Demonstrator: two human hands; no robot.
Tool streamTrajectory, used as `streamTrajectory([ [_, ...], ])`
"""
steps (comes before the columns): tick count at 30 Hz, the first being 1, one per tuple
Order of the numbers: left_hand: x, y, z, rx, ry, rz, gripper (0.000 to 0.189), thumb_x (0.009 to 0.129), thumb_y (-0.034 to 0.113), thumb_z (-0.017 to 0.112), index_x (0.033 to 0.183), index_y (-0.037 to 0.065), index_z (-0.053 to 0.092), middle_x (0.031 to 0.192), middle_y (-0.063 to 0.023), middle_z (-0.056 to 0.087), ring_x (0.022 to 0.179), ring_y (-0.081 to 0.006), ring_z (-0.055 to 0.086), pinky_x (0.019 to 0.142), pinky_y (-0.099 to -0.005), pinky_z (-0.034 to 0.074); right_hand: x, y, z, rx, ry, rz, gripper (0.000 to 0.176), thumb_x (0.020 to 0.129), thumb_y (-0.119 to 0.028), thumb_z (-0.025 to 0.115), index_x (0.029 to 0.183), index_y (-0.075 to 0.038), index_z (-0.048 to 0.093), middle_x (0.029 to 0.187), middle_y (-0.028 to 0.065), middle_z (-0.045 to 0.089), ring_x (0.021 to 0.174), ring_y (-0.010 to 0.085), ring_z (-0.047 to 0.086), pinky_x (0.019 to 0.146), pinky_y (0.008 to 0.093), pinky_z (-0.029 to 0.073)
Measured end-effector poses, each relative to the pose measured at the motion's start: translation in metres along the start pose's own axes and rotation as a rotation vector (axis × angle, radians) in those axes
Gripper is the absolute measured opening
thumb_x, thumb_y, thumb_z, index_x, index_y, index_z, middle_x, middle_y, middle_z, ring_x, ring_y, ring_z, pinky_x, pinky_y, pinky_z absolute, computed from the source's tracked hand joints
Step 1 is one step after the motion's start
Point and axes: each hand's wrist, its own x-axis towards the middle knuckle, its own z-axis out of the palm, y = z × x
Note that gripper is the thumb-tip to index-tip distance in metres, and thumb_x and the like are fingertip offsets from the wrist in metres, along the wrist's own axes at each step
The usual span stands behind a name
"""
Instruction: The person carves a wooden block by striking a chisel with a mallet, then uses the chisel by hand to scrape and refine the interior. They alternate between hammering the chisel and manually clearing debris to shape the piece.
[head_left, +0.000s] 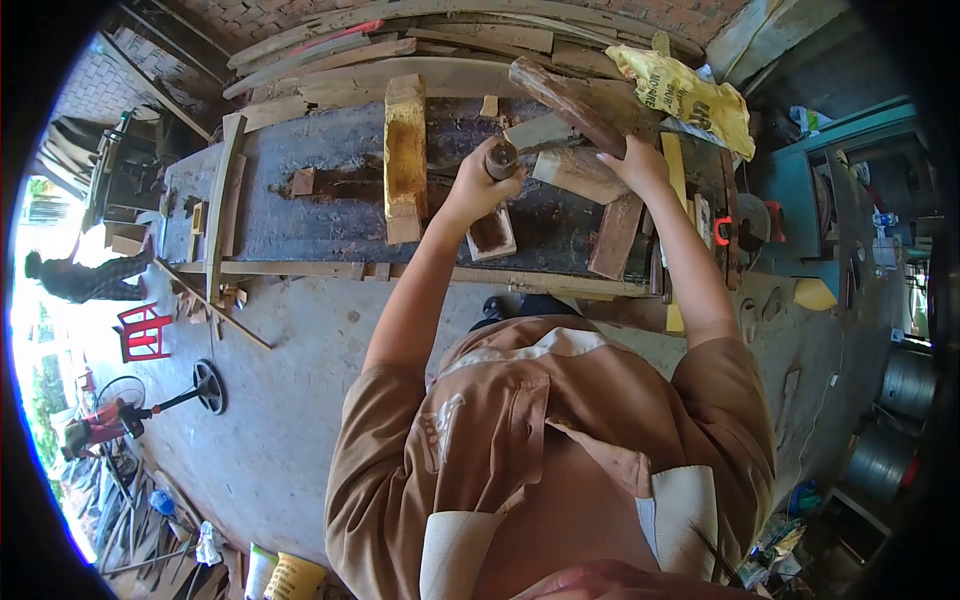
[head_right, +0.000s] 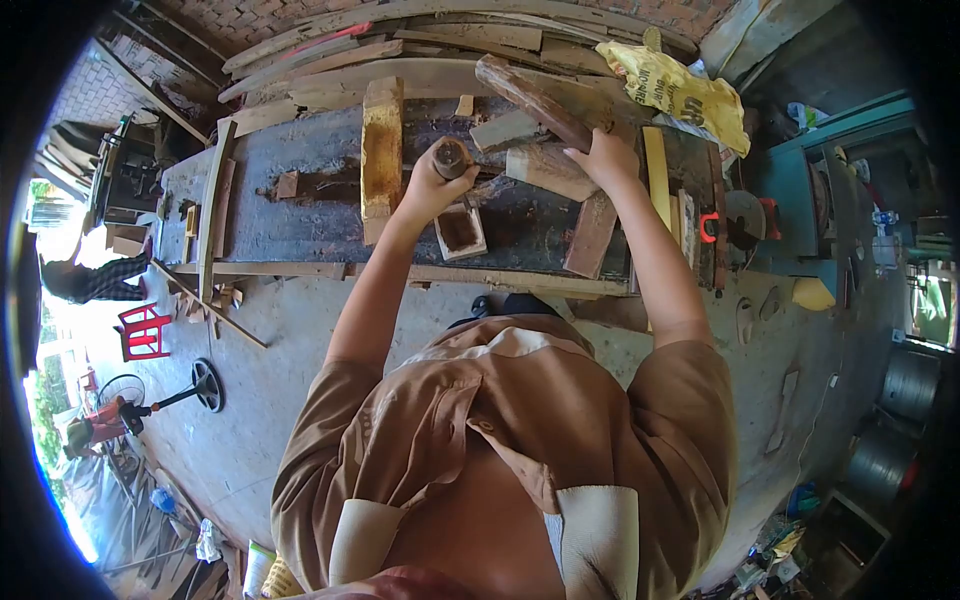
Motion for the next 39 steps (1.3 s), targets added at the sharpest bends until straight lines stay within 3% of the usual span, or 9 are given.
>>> streamTrajectory([
  [8, 0.007, 0.003, 0.005, 0.013, -0.022, 0.050, 0.021, 0.071, 0.007, 0.066, 0.085, 0.003, 0.051, 0.073, 0.0004, 0.051, 0.069, -0.0076, 0.044, 0.064, -0.0237, 0.040, -0.025, -0.011, -0.041, 0.026, 0.067, -0.199, 0.049, 0.076, -0.044, 0.063, 0.097, 0.000, 0.055, 0.085, 0.0182, 0.062, 0.083, 0.0339, 0.061, 0.071, 0.0393, 0.048],
  [13, 0.009, -0.001, 0.006, -0.011, -0.036, 0.007, 0.020, 0.071, 0.006, 0.065, 0.085, 0.003, 0.052, 0.074, 0.0006, 0.051, 0.070, -0.0075, 0.045, 0.065, -0.0238, 0.041, -0.076, -0.037, -0.069, 0.673, 0.238, -0.486, 0.055, 0.075, -0.043, 0.066, 0.101, 0.003, 0.051, 0.080, 0.0159, 0.060, 0.075, 0.0259, 0.060, 0.069, 0.0340, 0.046],
  [14, 0.010, -0.001, 0.006, 0.011, -0.046, 0.006, 0.019, 0.071, 0.005, 0.065, 0.084, 0.003, 0.052, 0.074, 0.0008, 0.051, 0.070, -0.0074, 0.045, 0.066, -0.0240, 0.041, -0.089, -0.039, -0.072, 0.726, 0.070, -0.393, 0.060, 0.076, -0.035, 0.068, 0.114, 0.005, 0.046, 0.104, 0.0164, 0.058, 0.095, 0.0223, 0.056, 0.084, 0.0321, 0.043],
  [18, 0.010, -0.006, 0.011, -0.032, -0.057, 0.014, 0.018, 0.071, 0.004, 0.064, 0.084, 0.003, 0.051, 0.074, 0.0007, 0.052, 0.071, -0.0069, 0.046, 0.066, -0.0241, 0.041, -0.104, -0.044, -0.079, 0.429, -0.144, -0.359, 0.055, 0.074, -0.037, 0.069, 0.108, 0.002, 0.050, 0.089, 0.0181, 0.061, 0.083, 0.0268, 0.060, 0.074, 0.0340, 0.046],
  [21, 0.011, -0.010, 0.010, -0.069, -0.063, 0.058, 0.018, 0.069, 0.004, 0.063, 0.083, 0.003, 0.051, 0.073, 0.0003, 0.052, 0.071, -0.0069, 0.047, 0.065, -0.0246, 0.041, -0.106, -0.042, -0.085, 0.206, -0.094, -0.330, 0.052, 0.074, -0.038, 0.069, 0.104, 0.001, 0.051, 0.079, 0.0180, 0.060, 0.074, 0.0290, 0.061, 0.068, 0.0351, 0.046],
  [24, 0.011, 0.000, 0.008, -0.007, -0.067, 0.004, 0.019, 0.069, 0.004, 0.063, 0.083, 0.003, 0.051, 0.073, 0.0002, 0.052, 0.070, -0.0077, 0.047, 0.064, -0.0248, 0.042, -0.110, -0.043, -0.077, 0.601, 0.274, -0.434, 0.049, 0.074, -0.041, 0.069, 0.095, 0.000, 0.051, 0.072, 0.0200, 0.060, 0.070, 0.0346, 0.062, 0.060, 0.0360, 0.047],
  [28, 0.006, 0.001, 0.008, 0.003, -0.034, 0.031, 0.020, 0.069, 0.004, 0.064, 0.084, 0.003, 0.052, 0.073, 0.0002, 0.052, 0.068, -0.0083, 0.047, 0.062, -0.0247, 0.042, -0.114, -0.044, -0.058, 0.868, 0.319, -0.448, 0.048, 0.074, -0.040, 0.069, 0.095, 0.000, 0.051, 0.072, 0.0198, 0.060, 0.068, 0.0350, 0.062, 0.059, 0.0364, 0.048],
  [33, 0.009, -0.013, 0.006, -0.092, -0.091, -0.064, 0.032, 0.066, 0.008, 0.064, 0.096, 0.001, 0.055, 0.078, -0.0057, 0.058, 0.072, -0.0116, 0.051, 0.069, -0.0279, 0.044, -0.115, -0.032, -0.054, 0.395, 0.142, -0.446, 0.042, 0.075, -0.036, 0.068, 0.093, -0.001, 0.053, 0.072, 0.0190, 0.060, 0.066, 0.0336, 0.062, 0.059, 0.0350, 0.047],
  [39, 0.007, -0.012, 0.009, -0.010, -0.088, -0.026, 0.032, 0.066, 0.008, 0.065, 0.095, 0.001, 0.055, 0.079, -0.0069, 0.058, 0.072, -0.0118, 0.052, 0.069, -0.0282, 0.044, -0.124, -0.034, -0.053, 0.830, 0.387, -0.442, 0.046, 0.076, -0.034, 0.068, 0.097, 0.003, 0.050, 0.073, 0.0177, 0.061, 0.066, 0.0289, 0.062, 0.060, 0.0352, 0.047],
])
